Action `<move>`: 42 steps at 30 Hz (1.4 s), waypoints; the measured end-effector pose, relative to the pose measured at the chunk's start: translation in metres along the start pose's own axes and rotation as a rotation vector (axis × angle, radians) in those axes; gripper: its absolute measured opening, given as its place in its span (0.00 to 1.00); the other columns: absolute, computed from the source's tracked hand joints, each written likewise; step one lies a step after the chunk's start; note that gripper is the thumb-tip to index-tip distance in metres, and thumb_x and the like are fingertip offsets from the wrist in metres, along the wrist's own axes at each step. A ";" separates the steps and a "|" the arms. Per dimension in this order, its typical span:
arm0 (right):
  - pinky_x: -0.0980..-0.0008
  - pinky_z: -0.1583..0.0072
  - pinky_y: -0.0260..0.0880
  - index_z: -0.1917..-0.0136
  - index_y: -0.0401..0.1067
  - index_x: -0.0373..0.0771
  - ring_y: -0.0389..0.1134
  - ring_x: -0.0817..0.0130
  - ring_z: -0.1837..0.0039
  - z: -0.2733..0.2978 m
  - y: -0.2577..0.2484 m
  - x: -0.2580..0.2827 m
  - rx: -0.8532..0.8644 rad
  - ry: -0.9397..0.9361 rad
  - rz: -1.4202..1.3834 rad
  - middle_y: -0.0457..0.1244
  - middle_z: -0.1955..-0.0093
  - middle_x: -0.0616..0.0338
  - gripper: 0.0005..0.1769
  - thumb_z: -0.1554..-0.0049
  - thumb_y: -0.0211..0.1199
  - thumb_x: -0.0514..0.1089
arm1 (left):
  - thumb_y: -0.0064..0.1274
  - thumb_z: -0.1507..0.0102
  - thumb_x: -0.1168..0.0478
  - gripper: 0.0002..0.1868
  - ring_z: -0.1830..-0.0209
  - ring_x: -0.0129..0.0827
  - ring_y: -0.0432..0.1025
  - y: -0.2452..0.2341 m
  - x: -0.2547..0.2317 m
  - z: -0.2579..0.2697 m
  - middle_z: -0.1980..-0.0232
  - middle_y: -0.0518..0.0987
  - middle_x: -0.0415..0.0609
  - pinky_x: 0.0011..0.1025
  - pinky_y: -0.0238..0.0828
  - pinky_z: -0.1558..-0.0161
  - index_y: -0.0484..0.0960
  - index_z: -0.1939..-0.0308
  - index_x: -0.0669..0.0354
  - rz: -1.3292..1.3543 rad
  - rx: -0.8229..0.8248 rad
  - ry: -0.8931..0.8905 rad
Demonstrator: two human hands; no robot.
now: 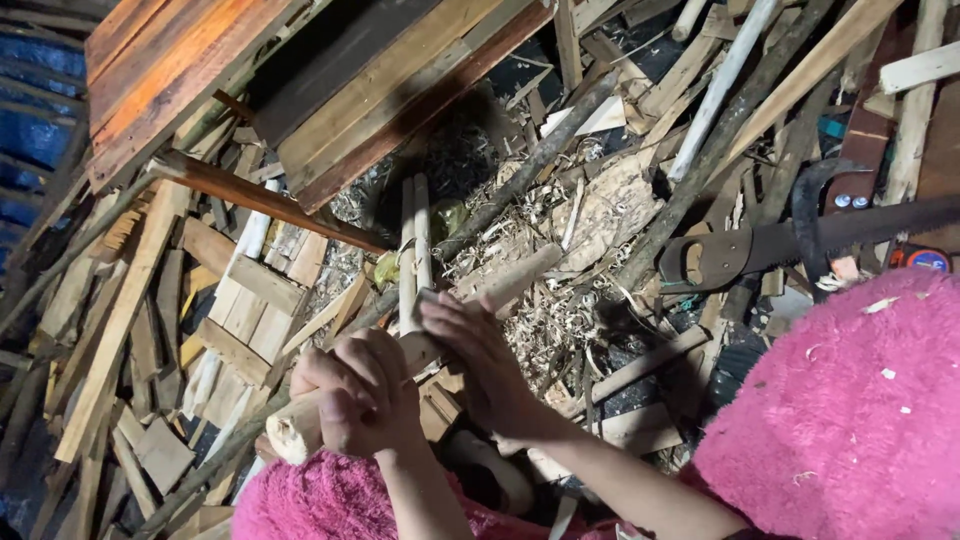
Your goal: Sanding a wooden stick by hand using sandpaper to smooth the surface
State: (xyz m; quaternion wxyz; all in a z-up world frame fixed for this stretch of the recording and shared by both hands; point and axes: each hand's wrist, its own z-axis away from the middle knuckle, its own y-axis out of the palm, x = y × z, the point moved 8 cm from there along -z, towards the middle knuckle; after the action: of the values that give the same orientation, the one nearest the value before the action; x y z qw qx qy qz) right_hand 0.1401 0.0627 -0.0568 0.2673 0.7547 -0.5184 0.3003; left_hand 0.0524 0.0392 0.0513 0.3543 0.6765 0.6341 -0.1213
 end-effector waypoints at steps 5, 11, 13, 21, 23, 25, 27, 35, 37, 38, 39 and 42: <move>0.82 0.63 0.66 0.25 0.55 0.52 0.59 0.71 0.50 0.039 -0.038 -0.145 -0.218 0.239 0.090 0.57 0.26 0.52 0.24 0.30 0.31 0.53 | 0.39 0.41 0.66 0.08 0.87 0.21 0.57 -0.025 -0.004 -0.001 0.84 0.65 0.35 0.19 0.62 0.79 0.70 0.74 0.50 -0.028 -0.050 0.013; 0.67 0.49 0.53 0.30 0.61 0.52 0.55 0.68 0.49 0.019 -0.017 -0.167 -0.125 0.336 0.136 0.61 0.31 0.53 0.20 0.34 0.43 0.41 | 0.31 0.40 0.68 0.13 0.88 0.18 0.57 -0.044 -0.003 -0.007 0.83 0.64 0.33 0.15 0.56 0.83 0.65 0.76 0.46 -0.140 -0.066 0.040; 0.47 0.22 0.54 0.35 0.65 0.40 0.59 0.52 0.26 -0.005 -0.017 -0.052 -0.144 0.221 -0.245 0.60 0.31 0.48 0.22 0.34 0.42 0.54 | 0.30 0.38 0.70 0.15 0.86 0.18 0.60 -0.045 0.002 -0.011 0.81 0.68 0.33 0.14 0.60 0.81 0.67 0.74 0.46 -0.099 -0.019 0.039; 0.65 0.32 0.59 0.56 0.65 0.43 0.61 0.69 0.52 0.039 -0.058 -0.180 -0.425 0.528 -0.429 0.60 0.58 0.62 0.12 0.34 0.49 0.50 | 0.29 0.31 0.62 0.08 0.83 0.17 0.59 -0.052 -0.010 0.006 0.79 0.64 0.32 0.15 0.55 0.81 0.64 0.61 0.48 -0.282 -0.097 0.201; 0.57 0.28 0.52 0.41 0.63 0.43 0.59 0.55 0.40 0.068 -0.054 -0.234 -0.324 0.666 -0.174 0.56 0.42 0.48 0.13 0.36 0.42 0.39 | 0.32 0.31 0.58 0.08 0.86 0.18 0.56 -0.071 -0.007 0.006 0.81 0.64 0.31 0.17 0.54 0.82 0.66 0.64 0.44 -0.290 -0.193 0.219; 0.48 0.24 0.46 0.26 0.62 0.44 0.57 0.41 0.29 0.060 -0.049 -0.219 -0.223 0.796 0.085 0.52 0.27 0.35 0.31 0.38 0.34 0.28 | 0.36 0.30 0.55 0.09 0.88 0.18 0.53 -0.083 -0.004 0.006 0.82 0.63 0.29 0.19 0.53 0.83 0.67 0.66 0.40 -0.294 -0.286 0.235; 0.46 0.37 0.65 0.25 0.59 0.50 0.68 0.38 0.46 0.010 -0.040 -0.120 -0.143 0.756 -0.088 0.47 0.27 0.24 0.31 0.40 0.43 0.32 | 0.31 0.26 0.52 0.16 0.87 0.20 0.50 -0.087 -0.001 0.003 0.82 0.55 0.32 0.18 0.49 0.81 0.62 0.69 0.45 -0.530 -0.395 0.257; 0.74 0.53 0.57 0.32 0.51 0.46 0.54 0.75 0.55 0.021 -0.005 -0.128 0.080 0.692 -0.268 0.58 0.37 0.55 0.18 0.33 0.35 0.49 | 0.44 0.29 0.44 0.20 0.81 0.22 0.56 -0.009 -0.014 -0.013 0.78 0.62 0.33 0.19 0.57 0.72 0.66 0.73 0.45 -0.918 -0.770 0.189; 0.80 0.75 0.48 0.20 0.40 0.51 0.45 0.83 0.72 0.032 -0.032 -0.151 -0.015 0.717 -0.153 0.54 0.26 0.52 0.29 0.33 0.32 0.47 | 0.45 0.29 0.43 0.22 0.82 0.23 0.56 -0.015 -0.017 -0.009 0.79 0.63 0.34 0.20 0.57 0.73 0.66 0.74 0.46 -0.954 -0.798 0.202; 0.63 0.51 0.50 0.24 0.51 0.46 0.53 0.60 0.51 0.029 -0.059 -0.144 -0.124 0.935 -0.074 0.57 0.30 0.42 0.25 0.33 0.35 0.48 | 0.45 0.29 0.44 0.22 0.83 0.23 0.56 -0.030 -0.016 -0.005 0.80 0.63 0.36 0.20 0.59 0.77 0.66 0.75 0.46 -0.936 -0.796 0.202; 0.46 0.27 0.53 0.28 0.61 0.41 0.60 0.38 0.29 0.031 -0.084 -0.131 -0.238 1.156 0.004 0.60 0.33 0.31 0.25 0.33 0.39 0.49 | 0.45 0.29 0.44 0.23 0.85 0.23 0.57 -0.046 -0.015 -0.002 0.81 0.64 0.37 0.20 0.61 0.81 0.67 0.77 0.47 -0.924 -0.789 0.199; 0.80 0.68 0.52 0.20 0.37 0.36 0.50 0.80 0.66 0.047 -0.036 -0.179 -0.144 0.414 -0.097 0.41 0.16 0.49 0.49 0.38 0.27 0.76 | 0.15 0.29 0.42 0.25 0.86 0.15 0.49 -0.154 0.031 0.027 0.80 0.53 0.30 0.14 0.52 0.81 0.58 0.75 0.46 -0.498 -0.627 0.246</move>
State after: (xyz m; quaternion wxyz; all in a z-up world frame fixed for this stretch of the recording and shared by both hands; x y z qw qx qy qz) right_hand 0.1321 0.1521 -0.2221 0.4355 0.6799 -0.4358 0.3978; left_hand -0.0804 0.0373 -0.0373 0.4244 0.3713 0.8222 0.0772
